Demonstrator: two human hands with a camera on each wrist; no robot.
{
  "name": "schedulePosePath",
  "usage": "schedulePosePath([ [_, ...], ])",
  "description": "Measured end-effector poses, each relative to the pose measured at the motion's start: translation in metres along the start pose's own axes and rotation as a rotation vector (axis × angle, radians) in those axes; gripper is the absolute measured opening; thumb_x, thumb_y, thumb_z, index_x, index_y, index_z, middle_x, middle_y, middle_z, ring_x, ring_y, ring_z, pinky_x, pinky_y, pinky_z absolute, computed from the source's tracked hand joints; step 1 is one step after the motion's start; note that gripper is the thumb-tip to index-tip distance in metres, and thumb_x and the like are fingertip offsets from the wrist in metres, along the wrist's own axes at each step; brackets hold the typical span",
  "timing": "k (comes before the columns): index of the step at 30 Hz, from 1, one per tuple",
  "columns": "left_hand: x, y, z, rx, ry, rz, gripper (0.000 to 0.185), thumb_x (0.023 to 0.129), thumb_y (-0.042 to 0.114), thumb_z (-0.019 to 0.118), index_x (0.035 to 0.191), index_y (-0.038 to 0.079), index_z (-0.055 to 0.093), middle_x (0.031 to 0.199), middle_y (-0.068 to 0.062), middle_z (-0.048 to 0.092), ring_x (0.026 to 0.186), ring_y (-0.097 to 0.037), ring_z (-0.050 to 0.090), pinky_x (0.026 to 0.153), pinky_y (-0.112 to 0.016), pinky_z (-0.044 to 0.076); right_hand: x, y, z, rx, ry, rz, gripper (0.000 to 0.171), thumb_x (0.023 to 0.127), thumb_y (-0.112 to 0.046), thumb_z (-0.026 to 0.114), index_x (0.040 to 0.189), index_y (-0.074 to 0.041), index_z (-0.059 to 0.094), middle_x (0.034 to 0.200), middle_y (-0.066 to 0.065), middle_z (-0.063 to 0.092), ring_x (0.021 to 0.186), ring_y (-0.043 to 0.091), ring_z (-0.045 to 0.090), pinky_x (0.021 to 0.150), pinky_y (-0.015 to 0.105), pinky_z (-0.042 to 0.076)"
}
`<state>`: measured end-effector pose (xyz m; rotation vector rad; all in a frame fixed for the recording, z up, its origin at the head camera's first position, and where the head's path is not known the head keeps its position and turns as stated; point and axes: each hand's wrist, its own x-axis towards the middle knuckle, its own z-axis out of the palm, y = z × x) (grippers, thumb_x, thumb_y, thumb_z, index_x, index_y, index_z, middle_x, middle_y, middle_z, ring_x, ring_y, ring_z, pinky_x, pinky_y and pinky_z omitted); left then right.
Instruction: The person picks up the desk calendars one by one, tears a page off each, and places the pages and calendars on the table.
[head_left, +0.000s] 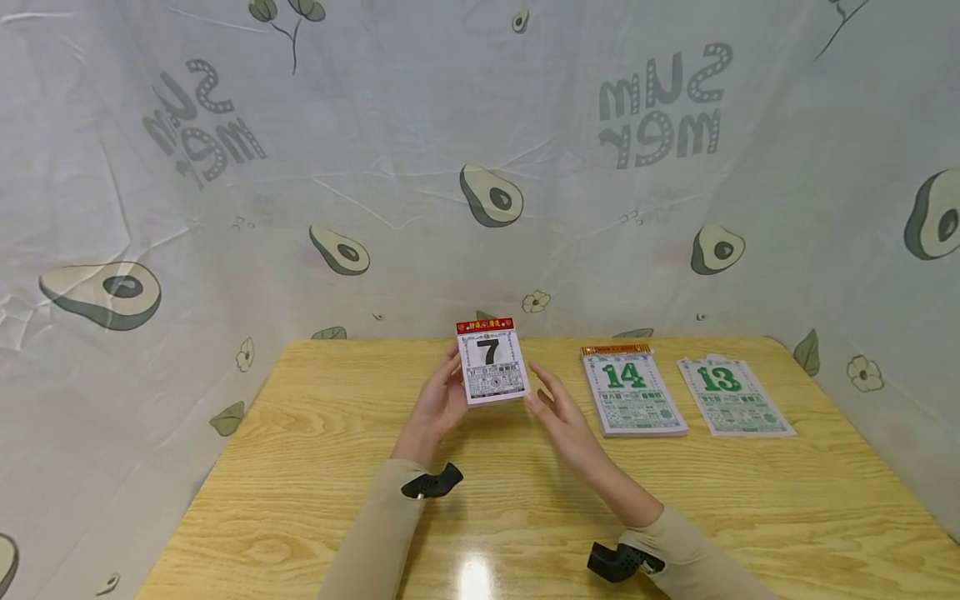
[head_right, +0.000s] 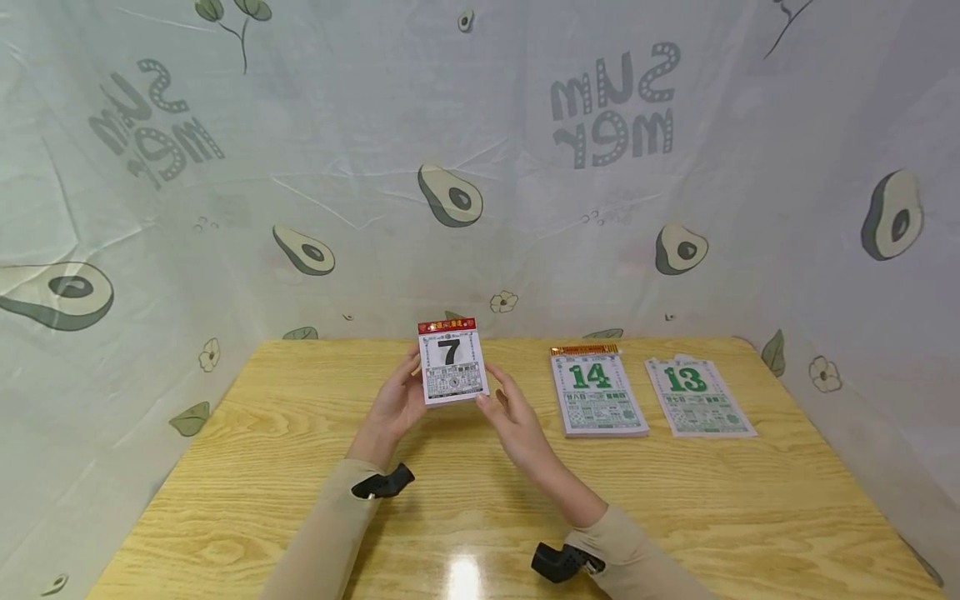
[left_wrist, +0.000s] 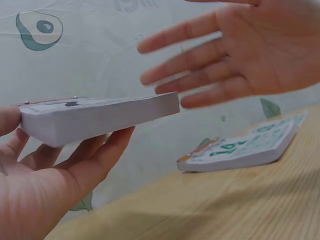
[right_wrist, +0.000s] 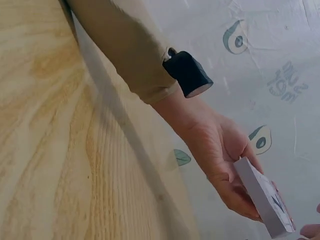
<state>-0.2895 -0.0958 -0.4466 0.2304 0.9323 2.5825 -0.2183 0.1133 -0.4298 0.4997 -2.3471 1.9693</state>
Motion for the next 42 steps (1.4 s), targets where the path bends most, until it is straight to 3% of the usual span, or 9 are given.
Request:
schedulePosePath([
  [8, 0.000, -0.007, 0.000, 0.022, -0.036, -0.030, 0.020, 0.109, 0.029, 0.027, 0.122, 0.038, 0.039, 0.122, 0.006, 0.056, 0.109, -0.012, 0.061, 0.090, -0.036, 0.053, 0.013, -0.002, 0.012, -0.279, 0.087, -0.222, 0.060, 0.098, -0.019, 0.058, 0.151, -0.011, 0.033, 0.161, 0.013, 0.023, 0.150, 0.035, 0.017, 0.118, 0.059, 0.017],
  [12, 0.001, -0.010, 0.001, 0.024, -0.033, -0.033, 0.019, 0.108, 0.032, 0.027, 0.121, 0.038, 0.039, 0.121, 0.008, 0.059, 0.109, -0.011, 0.062, 0.090, -0.033, 0.053, 0.021, -0.001, 0.019, -0.459, 0.104, -0.377, 0.062, 0.095, -0.019, 0.061, 0.150, -0.011, 0.035, 0.160, 0.017, 0.024, 0.150, 0.038, 0.016, 0.116, 0.063, 0.018],
  [17, 0.002, -0.011, 0.001, -0.009, -0.055, -0.033, 0.020, 0.108, 0.034, 0.027, 0.126, 0.037, 0.035, 0.122, 0.005, 0.060, 0.110, -0.012, 0.063, 0.087, -0.033, 0.056, 0.028, 0.003, 0.026, -0.683, 0.140, -0.593, 0.060, 0.094, -0.028, 0.063, 0.145, -0.004, 0.042, 0.154, 0.022, 0.033, 0.145, 0.042, 0.025, 0.114, 0.060, 0.027],
  [20, 0.002, -0.011, 0.000, -0.030, -0.078, -0.042, 0.020, 0.108, 0.036, 0.026, 0.127, 0.037, 0.032, 0.124, 0.005, 0.058, 0.110, -0.012, 0.063, 0.087, -0.034, 0.056, 0.030, 0.006, 0.028, -0.759, 0.147, -0.667, 0.058, 0.096, -0.035, 0.061, 0.141, -0.003, 0.047, 0.152, 0.021, 0.039, 0.143, 0.042, 0.030, 0.116, 0.055, 0.028],
  [26, 0.002, -0.011, 0.000, -0.081, -0.117, -0.047, 0.018, 0.108, 0.036, 0.025, 0.123, 0.037, 0.034, 0.121, 0.003, 0.059, 0.106, -0.012, 0.065, 0.087, -0.035, 0.056, 0.031, 0.012, 0.028, -0.836, 0.125, -0.730, 0.060, 0.083, -0.023, 0.077, 0.135, -0.003, 0.055, 0.144, 0.018, 0.050, 0.139, 0.039, 0.039, 0.114, 0.051, 0.033],
  [32, 0.001, -0.010, -0.001, -0.114, -0.116, -0.064, 0.021, 0.107, 0.037, 0.026, 0.126, 0.039, 0.035, 0.124, 0.000, 0.062, 0.109, -0.015, 0.065, 0.088, -0.040, 0.056, 0.033, 0.018, 0.027, -0.912, 0.125, -0.823, 0.049, 0.078, -0.023, 0.081, 0.120, -0.004, 0.066, 0.131, 0.015, 0.062, 0.129, 0.036, 0.052, 0.107, 0.049, 0.042],
  [42, 0.001, -0.010, -0.002, -0.141, -0.132, -0.070, 0.027, 0.107, 0.037, 0.026, 0.133, 0.040, 0.033, 0.129, -0.002, 0.059, 0.113, -0.018, 0.063, 0.089, -0.042, 0.056, 0.032, 0.019, 0.023, -0.926, 0.113, -0.799, 0.038, 0.077, -0.018, 0.082, 0.111, -0.005, 0.072, 0.123, 0.011, 0.068, 0.124, 0.032, 0.057, 0.106, 0.045, 0.044],
])
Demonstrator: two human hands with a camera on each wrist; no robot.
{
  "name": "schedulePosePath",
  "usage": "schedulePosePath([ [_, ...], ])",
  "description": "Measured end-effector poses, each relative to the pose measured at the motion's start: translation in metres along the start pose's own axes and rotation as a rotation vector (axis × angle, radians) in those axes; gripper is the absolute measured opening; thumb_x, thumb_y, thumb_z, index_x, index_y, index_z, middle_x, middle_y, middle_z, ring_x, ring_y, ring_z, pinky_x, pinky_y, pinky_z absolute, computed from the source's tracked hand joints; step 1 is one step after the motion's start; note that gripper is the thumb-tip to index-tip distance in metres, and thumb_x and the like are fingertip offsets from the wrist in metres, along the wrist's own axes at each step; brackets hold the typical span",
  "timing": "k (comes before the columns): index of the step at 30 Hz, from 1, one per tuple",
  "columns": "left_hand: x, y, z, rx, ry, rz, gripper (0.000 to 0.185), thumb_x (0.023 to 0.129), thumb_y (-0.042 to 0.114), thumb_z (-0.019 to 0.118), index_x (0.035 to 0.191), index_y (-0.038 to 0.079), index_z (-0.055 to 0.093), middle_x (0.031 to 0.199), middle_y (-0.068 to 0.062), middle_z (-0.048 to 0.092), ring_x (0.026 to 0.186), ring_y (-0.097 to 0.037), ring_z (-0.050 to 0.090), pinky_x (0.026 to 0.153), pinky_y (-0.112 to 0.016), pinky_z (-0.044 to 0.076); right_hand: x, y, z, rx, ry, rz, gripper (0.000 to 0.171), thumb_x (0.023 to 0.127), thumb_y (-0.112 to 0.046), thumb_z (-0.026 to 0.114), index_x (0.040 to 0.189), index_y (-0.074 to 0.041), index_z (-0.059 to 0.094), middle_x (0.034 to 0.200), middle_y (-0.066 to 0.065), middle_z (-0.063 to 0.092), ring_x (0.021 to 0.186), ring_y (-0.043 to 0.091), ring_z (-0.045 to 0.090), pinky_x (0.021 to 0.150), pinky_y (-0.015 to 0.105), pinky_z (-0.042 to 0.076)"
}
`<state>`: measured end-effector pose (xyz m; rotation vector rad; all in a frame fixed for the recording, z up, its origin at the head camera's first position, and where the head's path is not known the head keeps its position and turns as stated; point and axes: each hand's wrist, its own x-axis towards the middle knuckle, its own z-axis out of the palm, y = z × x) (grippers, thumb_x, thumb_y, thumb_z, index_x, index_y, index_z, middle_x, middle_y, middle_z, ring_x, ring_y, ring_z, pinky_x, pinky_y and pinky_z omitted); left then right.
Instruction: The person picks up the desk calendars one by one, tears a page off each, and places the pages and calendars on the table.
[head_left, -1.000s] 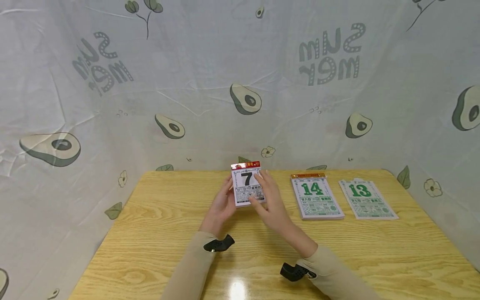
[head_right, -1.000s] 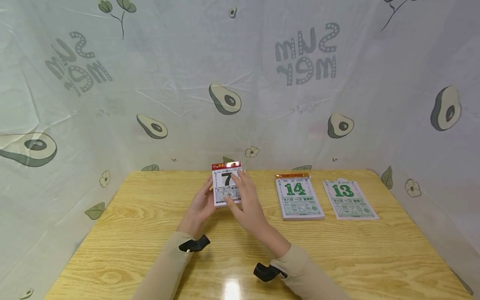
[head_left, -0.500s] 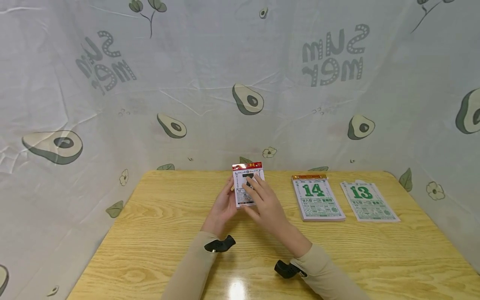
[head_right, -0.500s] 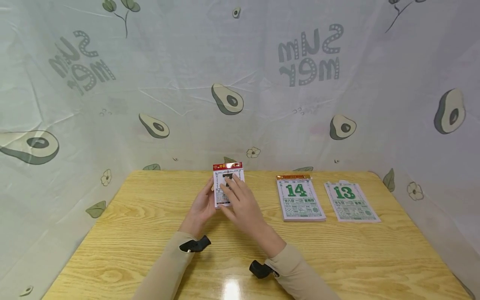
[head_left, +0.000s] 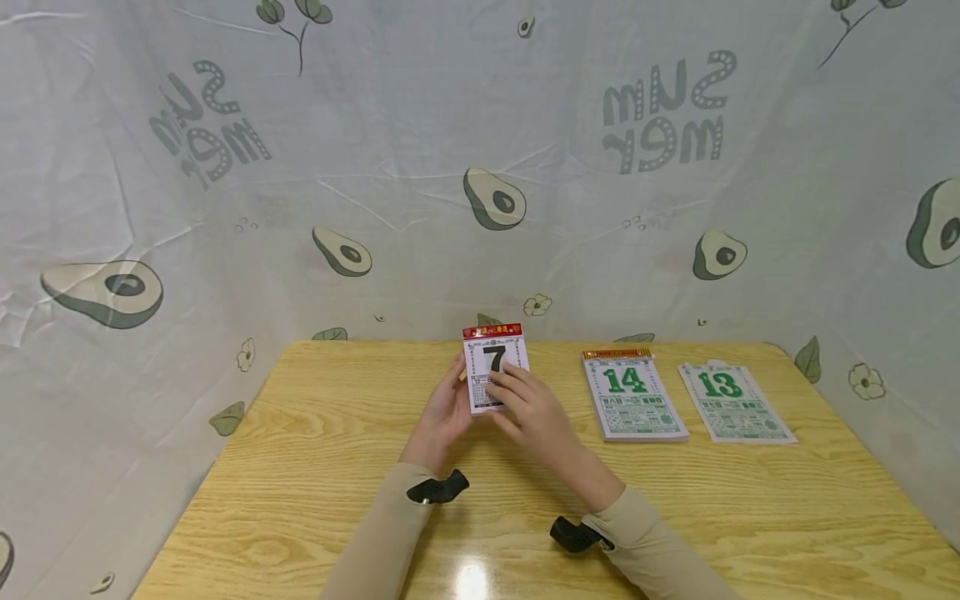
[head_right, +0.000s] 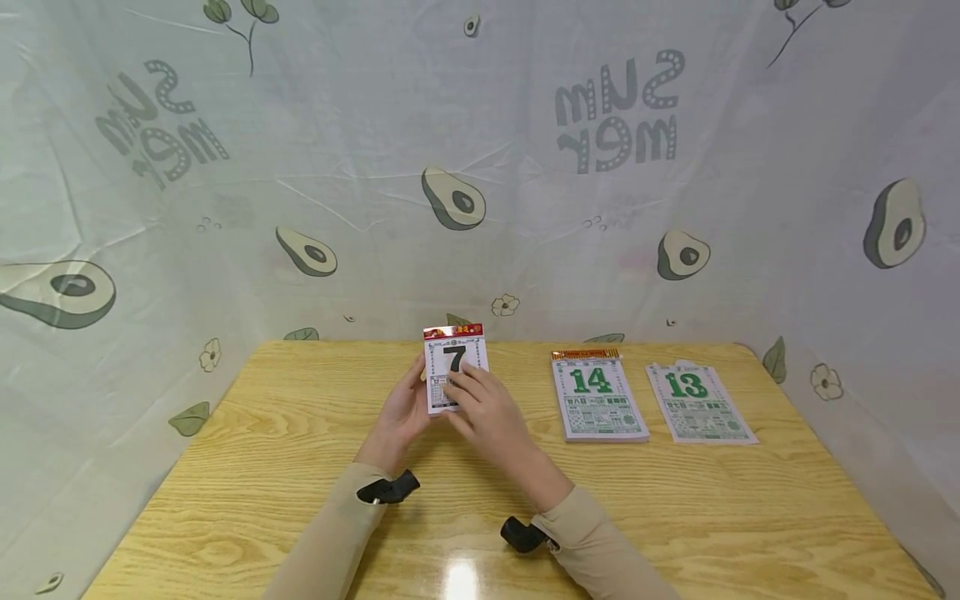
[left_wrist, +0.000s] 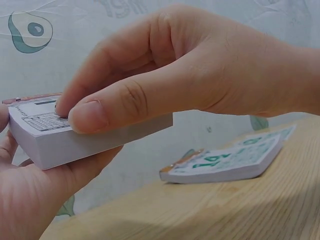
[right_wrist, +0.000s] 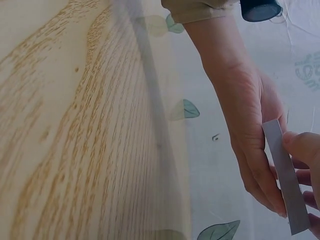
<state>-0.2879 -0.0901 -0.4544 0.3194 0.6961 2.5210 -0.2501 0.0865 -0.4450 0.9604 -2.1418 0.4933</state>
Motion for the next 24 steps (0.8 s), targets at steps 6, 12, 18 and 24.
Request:
schedulePosePath([
  [6, 0.0000, 0.0001, 0.0029, 0.024, 0.021, -0.004, 0.024, 0.107, 0.038, 0.023, 0.128, 0.040, 0.034, 0.129, -0.001, 0.059, 0.113, -0.017, 0.062, 0.089, -0.039, 0.056, 0.0001, 0.0008, -0.0014, 0.006, -0.005, 0.007, 0.038, 0.075, -0.019, 0.084, 0.108, -0.005, 0.073, 0.122, 0.011, 0.069, 0.123, 0.032, 0.058, 0.105, 0.045, 0.045],
  [12, -0.0008, -0.0003, 0.0038, 0.028, 0.025, -0.006, 0.025, 0.107, 0.038, 0.024, 0.131, 0.041, 0.031, 0.131, -0.002, 0.057, 0.114, -0.018, 0.062, 0.089, -0.039, 0.056, -0.0004, 0.0017, -0.0021, 0.012, -0.012, 0.008, 0.035, 0.077, -0.019, 0.083, 0.108, -0.006, 0.073, 0.121, 0.010, 0.069, 0.122, 0.032, 0.058, 0.105, 0.043, 0.045],
  [18, -0.0013, -0.0009, 0.0043, 0.046, 0.037, -0.005, 0.027, 0.108, 0.038, 0.021, 0.133, 0.041, 0.031, 0.130, -0.002, 0.058, 0.114, -0.018, 0.062, 0.088, -0.041, 0.056, -0.0003, 0.0028, -0.0025, 0.036, 0.010, -0.016, 0.030, 0.080, -0.018, 0.079, 0.106, -0.005, 0.074, 0.118, 0.011, 0.070, 0.120, 0.033, 0.060, 0.104, 0.043, 0.047],
  [24, -0.0005, -0.0015, 0.0063, 0.056, 0.037, -0.003, 0.025, 0.107, 0.037, 0.024, 0.132, 0.039, 0.030, 0.128, -0.002, 0.058, 0.111, -0.017, 0.062, 0.086, -0.039, 0.056, 0.0006, 0.0017, -0.0030, 0.028, 0.036, -0.057, 0.024, 0.082, -0.014, 0.077, 0.103, -0.004, 0.074, 0.111, 0.010, 0.073, 0.114, 0.030, 0.064, 0.102, 0.040, 0.049],
])
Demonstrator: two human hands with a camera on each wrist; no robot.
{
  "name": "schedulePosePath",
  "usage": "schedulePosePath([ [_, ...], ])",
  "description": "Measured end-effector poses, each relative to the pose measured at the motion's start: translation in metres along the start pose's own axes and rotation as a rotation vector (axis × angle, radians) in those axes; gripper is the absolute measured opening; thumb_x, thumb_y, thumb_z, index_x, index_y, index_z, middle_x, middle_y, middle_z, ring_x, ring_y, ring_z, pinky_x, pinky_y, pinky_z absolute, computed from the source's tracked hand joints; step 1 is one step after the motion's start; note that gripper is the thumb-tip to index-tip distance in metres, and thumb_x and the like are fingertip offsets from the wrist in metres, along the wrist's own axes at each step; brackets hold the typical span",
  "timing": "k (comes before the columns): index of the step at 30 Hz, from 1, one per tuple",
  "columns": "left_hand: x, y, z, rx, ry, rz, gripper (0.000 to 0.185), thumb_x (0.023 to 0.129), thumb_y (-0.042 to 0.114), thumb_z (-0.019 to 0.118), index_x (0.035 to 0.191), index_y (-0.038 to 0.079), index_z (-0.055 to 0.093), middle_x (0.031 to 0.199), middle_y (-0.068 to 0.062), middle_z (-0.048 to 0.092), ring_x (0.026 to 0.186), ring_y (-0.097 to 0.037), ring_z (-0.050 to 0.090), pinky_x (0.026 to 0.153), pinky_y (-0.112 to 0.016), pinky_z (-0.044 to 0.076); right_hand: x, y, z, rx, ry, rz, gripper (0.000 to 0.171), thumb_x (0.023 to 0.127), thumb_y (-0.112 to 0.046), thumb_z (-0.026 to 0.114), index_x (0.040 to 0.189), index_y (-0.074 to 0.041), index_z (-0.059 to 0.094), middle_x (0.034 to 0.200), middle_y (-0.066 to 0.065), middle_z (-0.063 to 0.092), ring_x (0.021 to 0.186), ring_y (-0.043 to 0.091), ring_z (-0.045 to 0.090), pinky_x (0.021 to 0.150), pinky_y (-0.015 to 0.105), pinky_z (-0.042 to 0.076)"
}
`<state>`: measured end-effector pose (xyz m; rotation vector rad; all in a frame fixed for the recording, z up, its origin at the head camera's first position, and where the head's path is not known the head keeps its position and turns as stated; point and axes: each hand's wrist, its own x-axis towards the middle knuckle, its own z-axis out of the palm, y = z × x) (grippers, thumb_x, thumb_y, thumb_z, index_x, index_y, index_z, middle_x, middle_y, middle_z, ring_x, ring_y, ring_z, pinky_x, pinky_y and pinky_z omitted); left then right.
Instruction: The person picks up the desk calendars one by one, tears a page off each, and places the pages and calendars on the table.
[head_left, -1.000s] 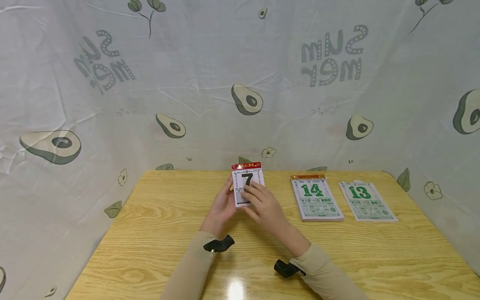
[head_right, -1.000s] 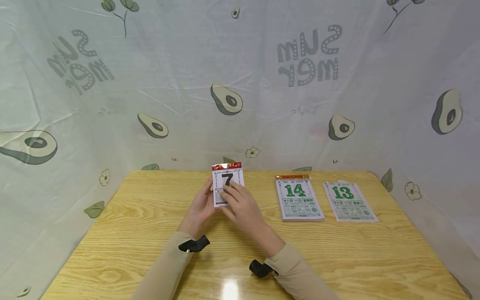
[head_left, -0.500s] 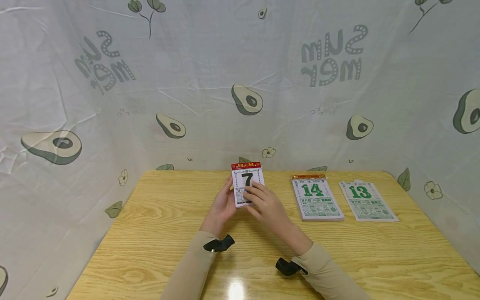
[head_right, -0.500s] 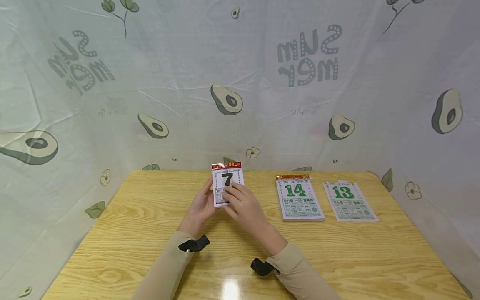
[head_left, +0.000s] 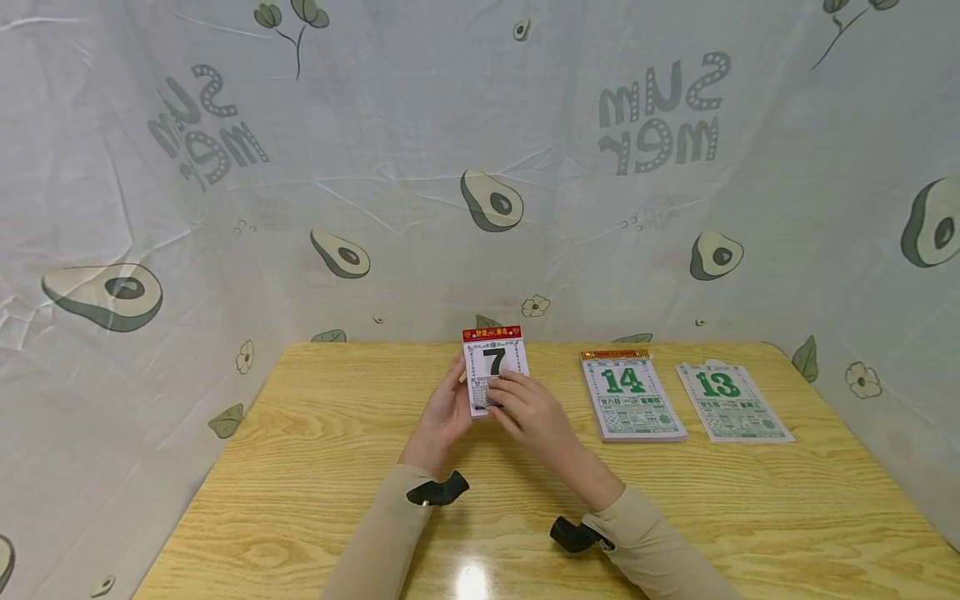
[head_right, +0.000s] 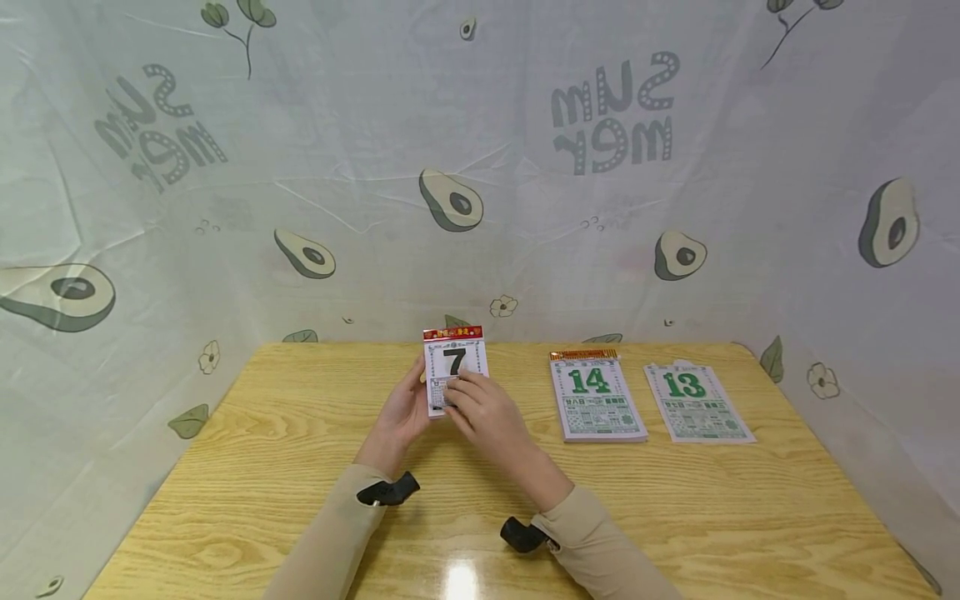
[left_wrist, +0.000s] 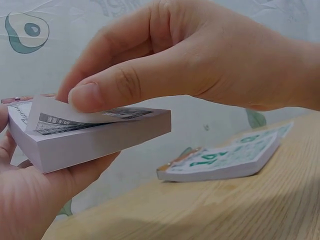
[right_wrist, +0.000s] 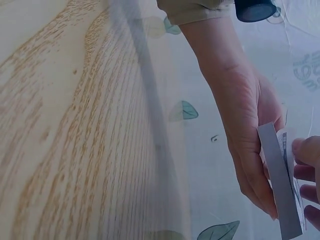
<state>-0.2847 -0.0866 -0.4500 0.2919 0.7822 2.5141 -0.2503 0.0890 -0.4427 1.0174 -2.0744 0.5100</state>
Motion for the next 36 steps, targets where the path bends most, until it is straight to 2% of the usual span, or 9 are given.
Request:
schedulePosePath([
  [11, 0.003, -0.003, 0.004, 0.008, 0.021, -0.002, 0.019, 0.107, 0.037, 0.026, 0.126, 0.038, 0.031, 0.124, 0.000, 0.060, 0.107, -0.016, 0.063, 0.083, -0.033, 0.056, 0.001, -0.002, 0.004, -0.022, 0.068, -0.063, 0.018, 0.076, -0.005, 0.078, 0.093, -0.002, 0.073, 0.098, 0.010, 0.074, 0.099, 0.027, 0.069, 0.092, 0.037, 0.054],
  [17, 0.003, -0.006, 0.006, 0.029, 0.021, 0.021, 0.019, 0.108, 0.035, 0.025, 0.124, 0.039, 0.034, 0.128, -0.001, 0.056, 0.109, -0.017, 0.062, 0.083, -0.032, 0.055, 0.000, -0.003, 0.004, -0.056, 0.085, -0.084, 0.015, 0.078, -0.005, 0.075, 0.092, -0.001, 0.072, 0.097, 0.011, 0.074, 0.098, 0.026, 0.069, 0.092, 0.036, 0.055],
  [22, 0.003, -0.008, 0.008, 0.003, 0.021, 0.012, 0.020, 0.108, 0.035, 0.024, 0.125, 0.039, 0.033, 0.126, 0.001, 0.058, 0.108, -0.015, 0.063, 0.083, -0.030, 0.056, -0.002, -0.003, 0.004, -0.085, 0.101, -0.117, 0.016, 0.079, -0.006, 0.073, 0.094, -0.001, 0.072, 0.097, 0.011, 0.074, 0.098, 0.027, 0.068, 0.091, 0.036, 0.054],
  [31, 0.003, -0.009, 0.007, -0.011, -0.003, 0.021, 0.020, 0.108, 0.033, 0.025, 0.126, 0.038, 0.032, 0.127, 0.000, 0.057, 0.109, -0.015, 0.063, 0.084, -0.031, 0.056, -0.001, -0.003, 0.004, -0.092, 0.101, -0.107, 0.020, 0.075, -0.004, 0.076, 0.094, -0.002, 0.071, 0.097, 0.010, 0.073, 0.097, 0.026, 0.068, 0.091, 0.036, 0.054],
  [36, 0.003, -0.010, 0.008, -0.017, 0.000, 0.032, 0.020, 0.108, 0.033, 0.025, 0.125, 0.039, 0.035, 0.130, -0.001, 0.053, 0.111, -0.015, 0.062, 0.087, -0.032, 0.055, -0.002, -0.001, 0.005, -0.071, 0.096, -0.069, 0.016, 0.080, -0.004, 0.073, 0.095, -0.001, 0.071, 0.099, 0.011, 0.072, 0.097, 0.026, 0.067, 0.091, 0.037, 0.054],
])
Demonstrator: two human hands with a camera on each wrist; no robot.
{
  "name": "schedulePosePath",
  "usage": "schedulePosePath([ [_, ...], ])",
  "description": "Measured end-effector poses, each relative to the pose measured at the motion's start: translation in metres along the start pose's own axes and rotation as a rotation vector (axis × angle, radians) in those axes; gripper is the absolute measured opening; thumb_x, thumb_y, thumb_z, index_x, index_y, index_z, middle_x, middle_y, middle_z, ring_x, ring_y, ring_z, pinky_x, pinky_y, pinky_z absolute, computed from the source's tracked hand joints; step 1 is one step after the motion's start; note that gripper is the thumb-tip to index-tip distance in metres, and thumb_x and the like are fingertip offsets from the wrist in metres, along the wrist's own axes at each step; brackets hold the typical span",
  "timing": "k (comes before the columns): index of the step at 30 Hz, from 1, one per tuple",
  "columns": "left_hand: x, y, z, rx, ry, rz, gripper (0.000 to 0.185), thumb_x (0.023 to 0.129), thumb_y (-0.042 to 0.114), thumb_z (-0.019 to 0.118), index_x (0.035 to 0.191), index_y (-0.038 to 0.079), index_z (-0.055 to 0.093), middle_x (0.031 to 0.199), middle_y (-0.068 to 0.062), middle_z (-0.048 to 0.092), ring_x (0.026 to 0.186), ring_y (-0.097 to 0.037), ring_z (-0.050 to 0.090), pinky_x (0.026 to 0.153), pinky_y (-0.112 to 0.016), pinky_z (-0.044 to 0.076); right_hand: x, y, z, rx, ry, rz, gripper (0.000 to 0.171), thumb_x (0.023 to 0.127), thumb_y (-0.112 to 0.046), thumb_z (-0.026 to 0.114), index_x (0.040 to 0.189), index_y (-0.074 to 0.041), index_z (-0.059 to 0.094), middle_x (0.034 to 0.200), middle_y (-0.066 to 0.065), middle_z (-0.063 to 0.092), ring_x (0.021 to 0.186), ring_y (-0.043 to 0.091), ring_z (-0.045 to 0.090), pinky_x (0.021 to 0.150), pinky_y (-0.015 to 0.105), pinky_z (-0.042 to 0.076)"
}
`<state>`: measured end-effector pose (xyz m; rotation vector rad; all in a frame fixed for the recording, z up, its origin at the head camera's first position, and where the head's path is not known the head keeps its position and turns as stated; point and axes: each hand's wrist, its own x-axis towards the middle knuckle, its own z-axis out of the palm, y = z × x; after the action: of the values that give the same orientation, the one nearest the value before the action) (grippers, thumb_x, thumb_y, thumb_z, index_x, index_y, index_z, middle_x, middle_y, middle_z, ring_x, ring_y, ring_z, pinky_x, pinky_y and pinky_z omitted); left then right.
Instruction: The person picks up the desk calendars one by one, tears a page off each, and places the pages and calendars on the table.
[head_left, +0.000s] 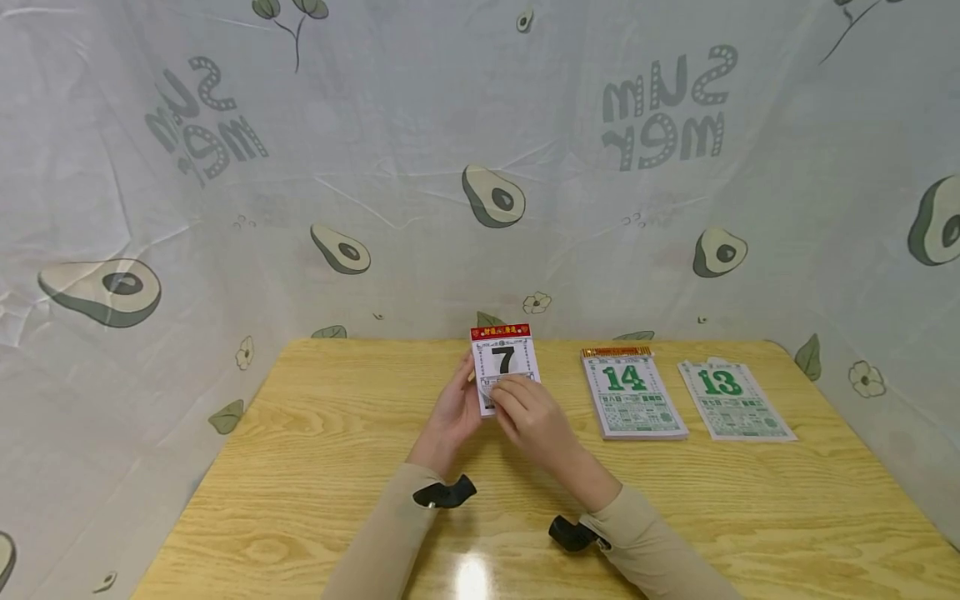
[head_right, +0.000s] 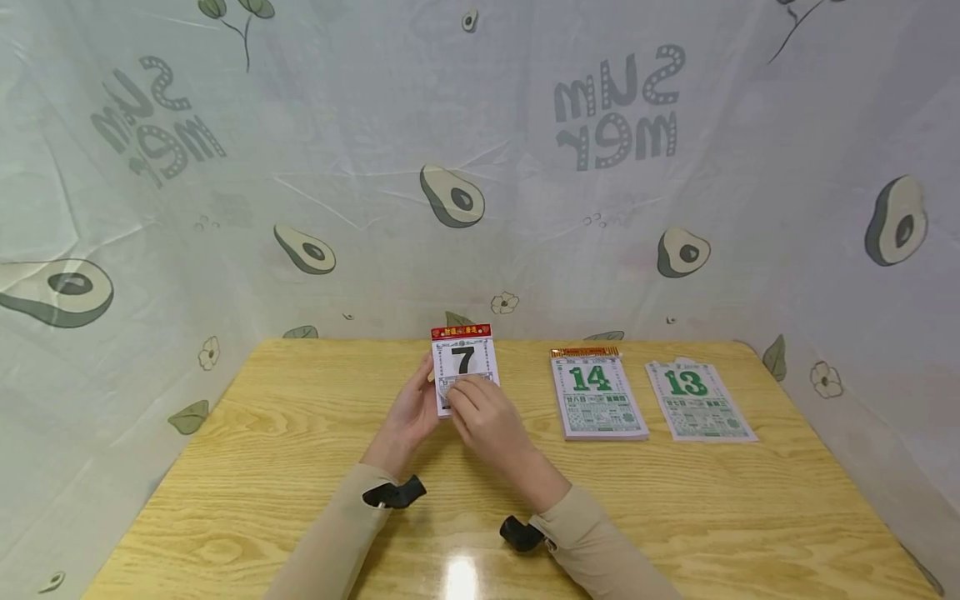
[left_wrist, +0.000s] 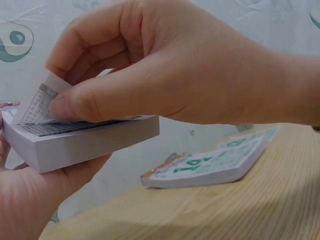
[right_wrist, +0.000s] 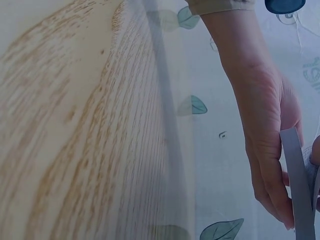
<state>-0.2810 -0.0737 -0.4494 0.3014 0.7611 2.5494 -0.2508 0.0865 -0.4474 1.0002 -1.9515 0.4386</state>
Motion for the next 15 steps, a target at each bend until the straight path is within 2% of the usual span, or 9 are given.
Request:
schedulePosePath([
  [7, 0.0000, 0.0004, 0.0012, -0.006, 0.008, -0.001, 0.019, 0.108, 0.033, 0.026, 0.123, 0.039, 0.036, 0.130, -0.002, 0.053, 0.109, -0.016, 0.063, 0.085, -0.035, 0.056, 0.0007, 0.0022, -0.0007, 0.009, 0.022, 0.013, 0.018, 0.077, -0.003, 0.076, 0.094, -0.001, 0.072, 0.098, 0.011, 0.072, 0.095, 0.026, 0.068, 0.088, 0.037, 0.055],
  [15, 0.0002, -0.0002, 0.0002, 0.004, 0.008, -0.007, 0.021, 0.108, 0.033, 0.024, 0.121, 0.041, 0.038, 0.128, -0.002, 0.052, 0.107, -0.015, 0.064, 0.084, -0.034, 0.057, 0.0006, 0.0044, -0.0024, 0.042, 0.020, 0.045, 0.013, 0.080, -0.002, 0.073, 0.093, 0.000, 0.072, 0.098, 0.011, 0.072, 0.097, 0.025, 0.067, 0.090, 0.036, 0.055],
])
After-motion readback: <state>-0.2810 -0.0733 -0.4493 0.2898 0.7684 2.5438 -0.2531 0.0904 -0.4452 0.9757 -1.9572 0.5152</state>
